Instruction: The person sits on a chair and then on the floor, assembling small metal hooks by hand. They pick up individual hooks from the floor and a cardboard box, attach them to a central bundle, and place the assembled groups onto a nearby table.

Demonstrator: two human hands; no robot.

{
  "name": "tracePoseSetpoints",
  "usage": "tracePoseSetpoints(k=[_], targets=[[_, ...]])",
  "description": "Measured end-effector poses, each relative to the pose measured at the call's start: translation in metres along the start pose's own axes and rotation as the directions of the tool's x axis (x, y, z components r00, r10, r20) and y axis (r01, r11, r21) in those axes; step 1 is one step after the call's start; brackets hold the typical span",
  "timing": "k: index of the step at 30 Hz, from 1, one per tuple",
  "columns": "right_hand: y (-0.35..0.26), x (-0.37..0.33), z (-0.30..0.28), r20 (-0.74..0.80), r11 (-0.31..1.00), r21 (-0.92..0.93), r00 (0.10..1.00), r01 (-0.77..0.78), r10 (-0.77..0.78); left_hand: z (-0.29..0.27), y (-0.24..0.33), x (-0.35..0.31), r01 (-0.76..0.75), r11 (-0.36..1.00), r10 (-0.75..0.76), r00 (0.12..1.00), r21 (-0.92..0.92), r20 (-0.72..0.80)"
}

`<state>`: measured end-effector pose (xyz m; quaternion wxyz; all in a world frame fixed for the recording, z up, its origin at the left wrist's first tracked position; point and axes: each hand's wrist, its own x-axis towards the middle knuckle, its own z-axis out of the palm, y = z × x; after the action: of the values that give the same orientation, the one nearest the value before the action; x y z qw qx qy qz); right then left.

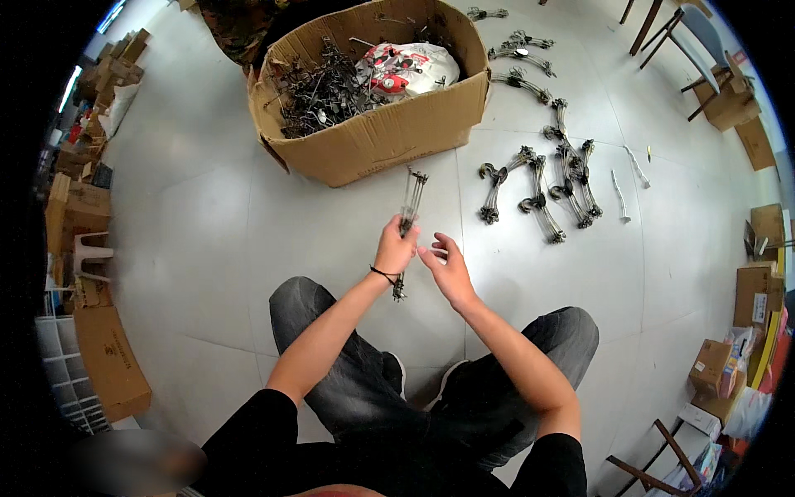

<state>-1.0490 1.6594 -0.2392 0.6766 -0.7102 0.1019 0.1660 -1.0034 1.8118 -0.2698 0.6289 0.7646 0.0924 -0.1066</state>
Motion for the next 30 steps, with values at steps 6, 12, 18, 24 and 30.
tracePoseSetpoints(k=[6, 12, 18, 24, 30], targets=[[-0.005, -0.001, -0.006, 0.266, 0.828, 0.492, 0.952, -0.269, 0.151, 0.031, 0.025, -0.033, -0.317, 0.931, 0.279, 0.938, 0.183, 0.203], [-0.005, 0.009, -0.013, -0.038, 0.745, 0.660, 0.987, -0.094, 0.158, 0.049, 0.044, -0.028, -0.284, 0.917, 0.175, 0.917, 0.279, 0.358], [-0.035, 0.030, -0.055, -0.301, 0.747, 0.659, 0.941, 0.090, 0.153, 0.046, 0.092, -0.029, -0.567, 0.703, 0.314, 0.789, 0.429, 0.528], [-0.087, 0.040, -0.141, -0.247, 0.520, 0.826, 0.969, 0.218, -0.014, -0.033, 0.176, 0.014, -0.544, 0.716, 0.437, 0.838, 0.437, 0.327], [-0.024, 0.001, -0.172, -0.106, 0.564, 0.826, 0.988, 0.025, 0.112, -0.144, 0.203, 0.140, -0.366, 0.510, 0.488, 0.868, 0.778, 0.089]])
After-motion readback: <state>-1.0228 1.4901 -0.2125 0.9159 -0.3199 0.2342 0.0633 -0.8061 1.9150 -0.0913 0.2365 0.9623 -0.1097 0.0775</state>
